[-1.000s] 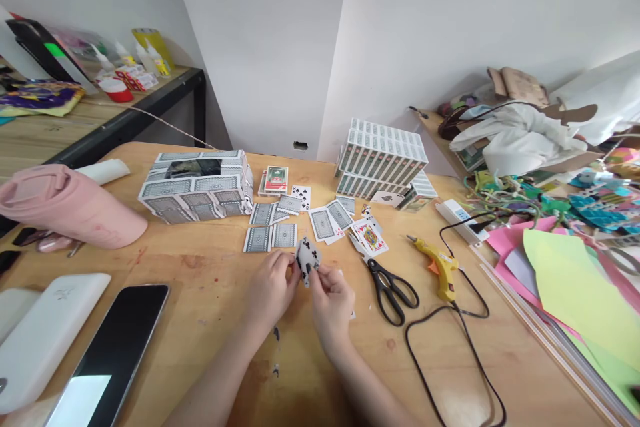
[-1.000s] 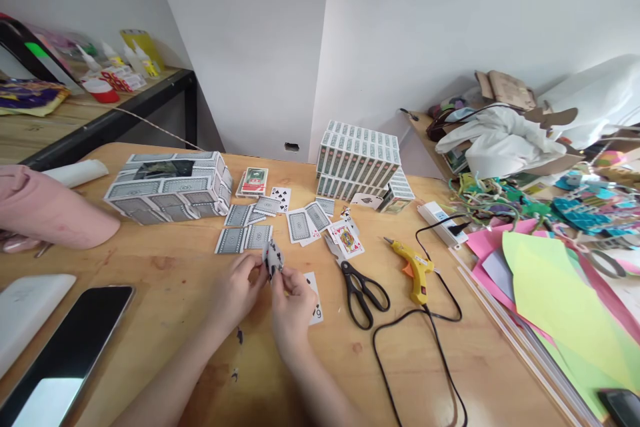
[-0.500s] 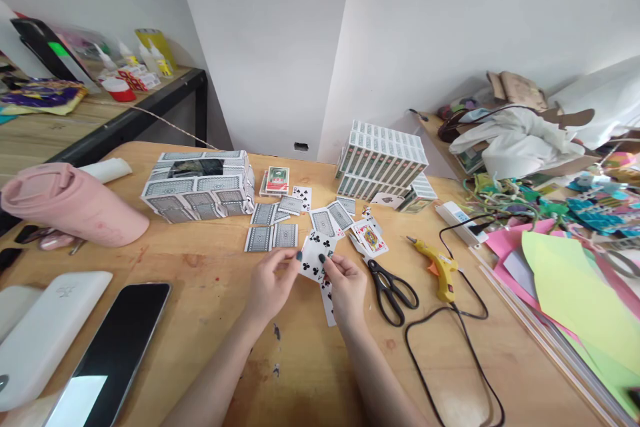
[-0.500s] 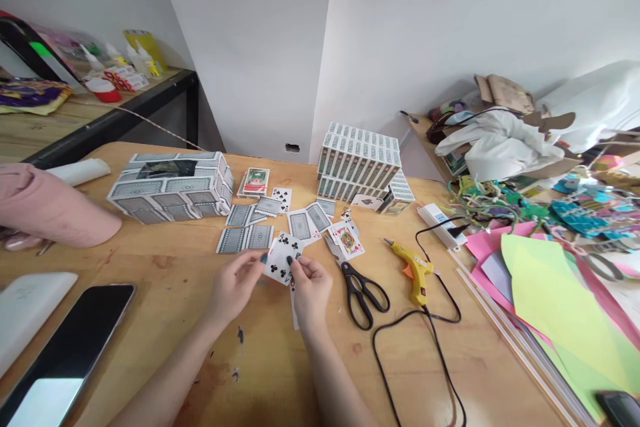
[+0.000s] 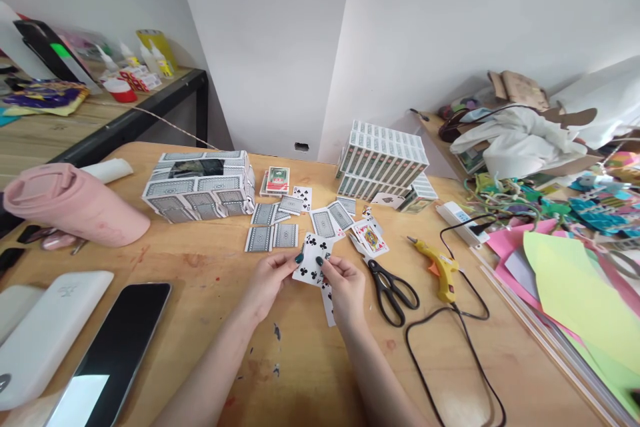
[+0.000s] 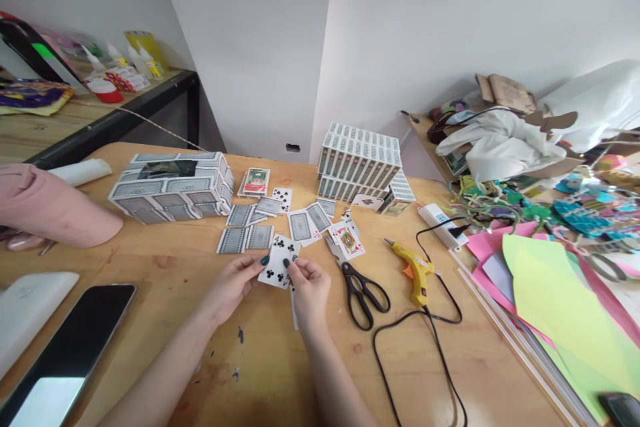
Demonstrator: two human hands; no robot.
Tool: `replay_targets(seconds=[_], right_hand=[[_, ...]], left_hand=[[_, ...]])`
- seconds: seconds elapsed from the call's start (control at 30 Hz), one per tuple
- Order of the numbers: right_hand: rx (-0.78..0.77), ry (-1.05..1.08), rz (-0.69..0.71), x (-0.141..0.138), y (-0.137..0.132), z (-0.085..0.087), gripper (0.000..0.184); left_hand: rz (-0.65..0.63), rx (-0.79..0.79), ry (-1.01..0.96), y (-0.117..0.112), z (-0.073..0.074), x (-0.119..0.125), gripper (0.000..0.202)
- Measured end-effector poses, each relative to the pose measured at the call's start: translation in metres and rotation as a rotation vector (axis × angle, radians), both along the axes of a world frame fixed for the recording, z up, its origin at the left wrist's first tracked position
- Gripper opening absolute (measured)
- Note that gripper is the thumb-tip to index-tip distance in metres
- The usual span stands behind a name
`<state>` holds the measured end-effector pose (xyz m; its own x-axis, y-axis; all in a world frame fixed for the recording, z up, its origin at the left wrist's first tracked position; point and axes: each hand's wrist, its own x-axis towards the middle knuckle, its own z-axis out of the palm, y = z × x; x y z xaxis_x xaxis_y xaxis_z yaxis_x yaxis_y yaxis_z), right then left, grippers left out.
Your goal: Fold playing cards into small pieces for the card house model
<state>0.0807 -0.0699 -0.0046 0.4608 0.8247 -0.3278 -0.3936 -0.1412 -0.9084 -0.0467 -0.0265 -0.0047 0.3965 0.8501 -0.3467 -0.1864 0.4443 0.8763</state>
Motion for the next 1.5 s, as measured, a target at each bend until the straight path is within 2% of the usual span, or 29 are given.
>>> replay_targets(seconds=[0.1, 0.2, 0.3, 0.37, 0.47, 0.57, 0.7, 0.8, 0.87, 1.03, 1.2, 1.3, 1.5], right_hand=[[-0.006, 0.018, 0.029, 0.000, -0.001, 0.001, 0.025], [-0.019, 0.003, 0.052, 0.004, 0.000, 0.000, 0.027], [-0.029, -0.013, 0.124, 0.011, 0.002, -0.003, 0.027], [-0.031, -0.014, 0.182, 0.015, 0.003, -0.004, 0.027], [-0.032, -0.017, 0.240, 0.019, 0.002, -0.003, 0.027], [-0.024, -0.039, 0.302, 0.018, 0.002, -0.002, 0.026], [-0.031, -0.109, 0.328, 0.013, 0.002, -0.002, 0.023], [-0.017, -0.111, 0.319, 0.012, 0.003, -0.004, 0.020], [-0.018, -0.101, 0.313, 0.012, 0.004, -0.004, 0.020], [-0.026, -0.030, 0.325, 0.011, 0.003, -0.002, 0.024], [-0.008, 0.030, 0.369, 0.004, 0.002, -0.007, 0.027], [-0.003, 0.047, 0.376, 0.003, 0.002, -0.007, 0.029], [0.002, 0.055, 0.422, 0.007, 0.002, 0.000, 0.029]], left_hand=[[0.010, 0.086, 0.153, -0.001, -0.002, 0.001, 0.028], [0.033, 0.275, 0.351, -0.003, -0.003, 0.002, 0.026], [0.004, 0.422, 0.407, -0.002, 0.001, -0.001, 0.024], [-0.045, 0.403, 0.343, 0.000, 0.004, -0.005, 0.020], [-0.137, 0.233, 0.198, 0.005, 0.009, -0.013, 0.021], [-0.165, 0.109, 0.162, 0.008, 0.009, -0.017, 0.020], [-0.048, 0.115, 0.269, 0.007, 0.002, -0.014, 0.016], [0.082, 0.243, 0.417, 0.002, -0.007, -0.009, 0.018], [0.122, 0.332, 0.482, -0.001, -0.011, -0.006, 0.018], [0.153, 0.350, 0.496, -0.006, -0.004, -0.001, 0.024], [0.253, 0.373, 0.509, -0.009, 0.000, 0.003, 0.029], [0.287, 0.459, 0.579, -0.012, -0.005, 0.006, 0.031], [0.276, 0.667, 0.782, -0.012, -0.010, 0.007, 0.030]])
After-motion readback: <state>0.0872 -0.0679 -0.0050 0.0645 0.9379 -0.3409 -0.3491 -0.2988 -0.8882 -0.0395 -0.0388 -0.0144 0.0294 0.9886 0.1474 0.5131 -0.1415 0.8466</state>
